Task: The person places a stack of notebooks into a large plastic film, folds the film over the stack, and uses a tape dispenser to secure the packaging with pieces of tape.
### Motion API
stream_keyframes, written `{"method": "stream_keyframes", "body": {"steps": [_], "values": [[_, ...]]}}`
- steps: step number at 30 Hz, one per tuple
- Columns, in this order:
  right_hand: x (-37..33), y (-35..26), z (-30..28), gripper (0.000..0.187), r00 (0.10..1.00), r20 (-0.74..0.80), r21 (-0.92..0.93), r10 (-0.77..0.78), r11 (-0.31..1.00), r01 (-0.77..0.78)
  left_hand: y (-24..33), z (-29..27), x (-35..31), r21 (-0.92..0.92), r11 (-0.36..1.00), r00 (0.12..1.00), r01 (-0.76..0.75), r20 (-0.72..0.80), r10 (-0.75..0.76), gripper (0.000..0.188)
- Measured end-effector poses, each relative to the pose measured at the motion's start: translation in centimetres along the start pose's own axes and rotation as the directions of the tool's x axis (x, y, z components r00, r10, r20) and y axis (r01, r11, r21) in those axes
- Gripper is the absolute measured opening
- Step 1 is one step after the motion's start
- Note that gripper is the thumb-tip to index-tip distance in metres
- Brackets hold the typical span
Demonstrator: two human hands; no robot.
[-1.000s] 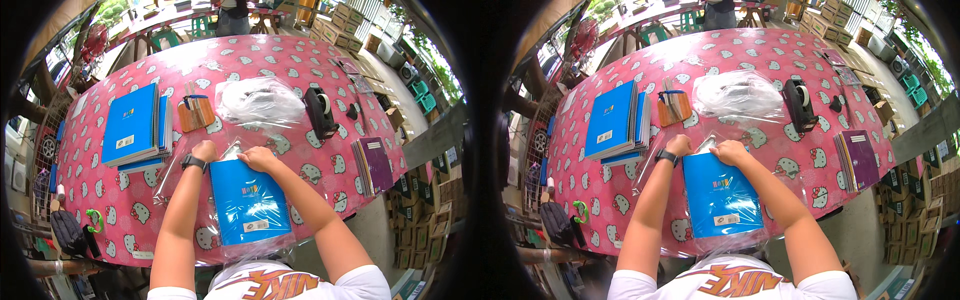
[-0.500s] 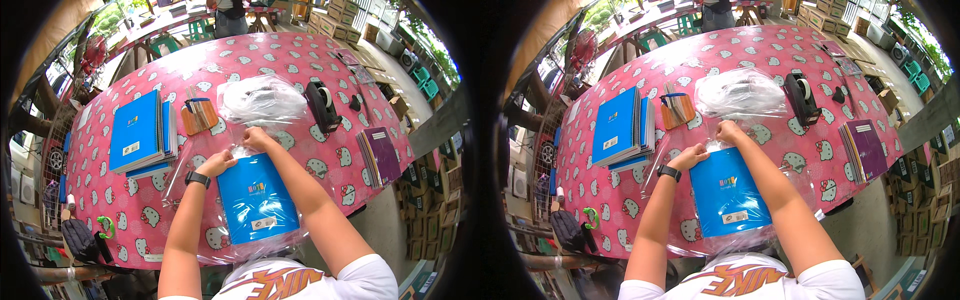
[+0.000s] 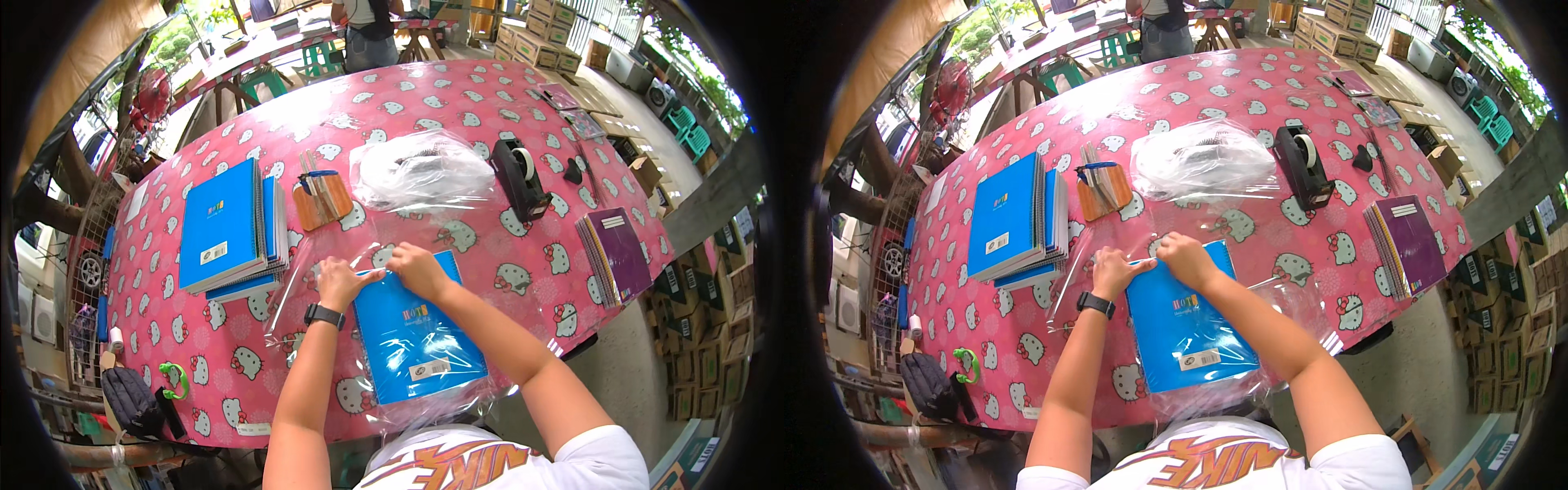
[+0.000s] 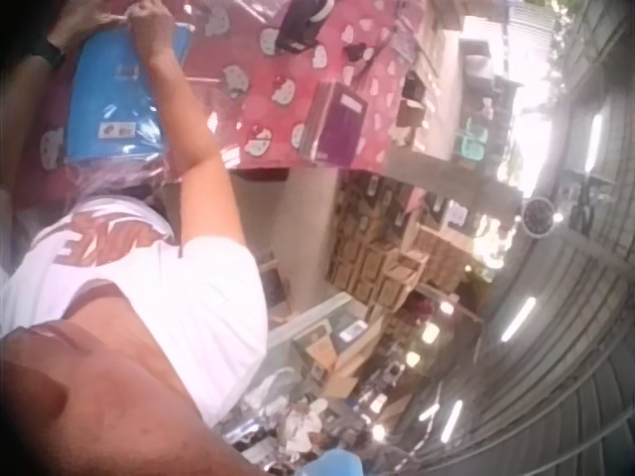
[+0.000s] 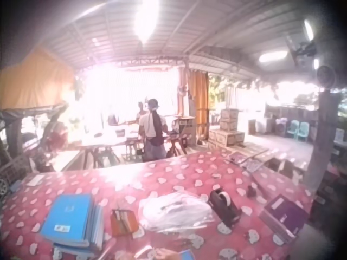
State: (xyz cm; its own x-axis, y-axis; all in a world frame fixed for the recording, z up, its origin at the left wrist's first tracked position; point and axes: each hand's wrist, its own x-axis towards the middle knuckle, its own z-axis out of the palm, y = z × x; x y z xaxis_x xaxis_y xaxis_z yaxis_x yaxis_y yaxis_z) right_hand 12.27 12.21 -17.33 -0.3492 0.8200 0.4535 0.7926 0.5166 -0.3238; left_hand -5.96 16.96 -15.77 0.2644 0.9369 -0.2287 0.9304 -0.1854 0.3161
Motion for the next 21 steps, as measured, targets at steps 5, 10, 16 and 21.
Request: {"method": "stream_keyframes", "body": {"steps": [5, 10, 16, 21], "values": [[-3.3, -3.7, 0.3, 0.013, 0.987, 0.101, -0.204, 0.124, 0.974, -0.102, -0.2, 1.7, -1.2, -0.019, 0.982, 0.937, -0.189, -0.304, 0.175, 0.073], [-6.6, -4.6, -1.9, 0.030, 0.987, 0.072, -0.089, 0.141, 0.987, -0.135, 1.9, 5.1, -5.1, 0.063, 0.814, 0.782, -0.577, -0.246, 0.573, 0.061], [-8.5, 10.7, -11.5, 0.021, 0.710, -0.454, 0.217, 0.539, 0.839, -0.499, 3.2, 4.4, -7.1, 0.067, 0.833, 0.775, -0.549, -0.332, 0.537, 0.052], [-10.0, 23.7, -14.7, 0.026, 0.546, -0.664, -0.027, 0.510, 0.714, -0.700, 3.2, 3.9, -7.1, -0.008, 0.833, 0.762, -0.553, -0.409, 0.502, 0.040]]}}
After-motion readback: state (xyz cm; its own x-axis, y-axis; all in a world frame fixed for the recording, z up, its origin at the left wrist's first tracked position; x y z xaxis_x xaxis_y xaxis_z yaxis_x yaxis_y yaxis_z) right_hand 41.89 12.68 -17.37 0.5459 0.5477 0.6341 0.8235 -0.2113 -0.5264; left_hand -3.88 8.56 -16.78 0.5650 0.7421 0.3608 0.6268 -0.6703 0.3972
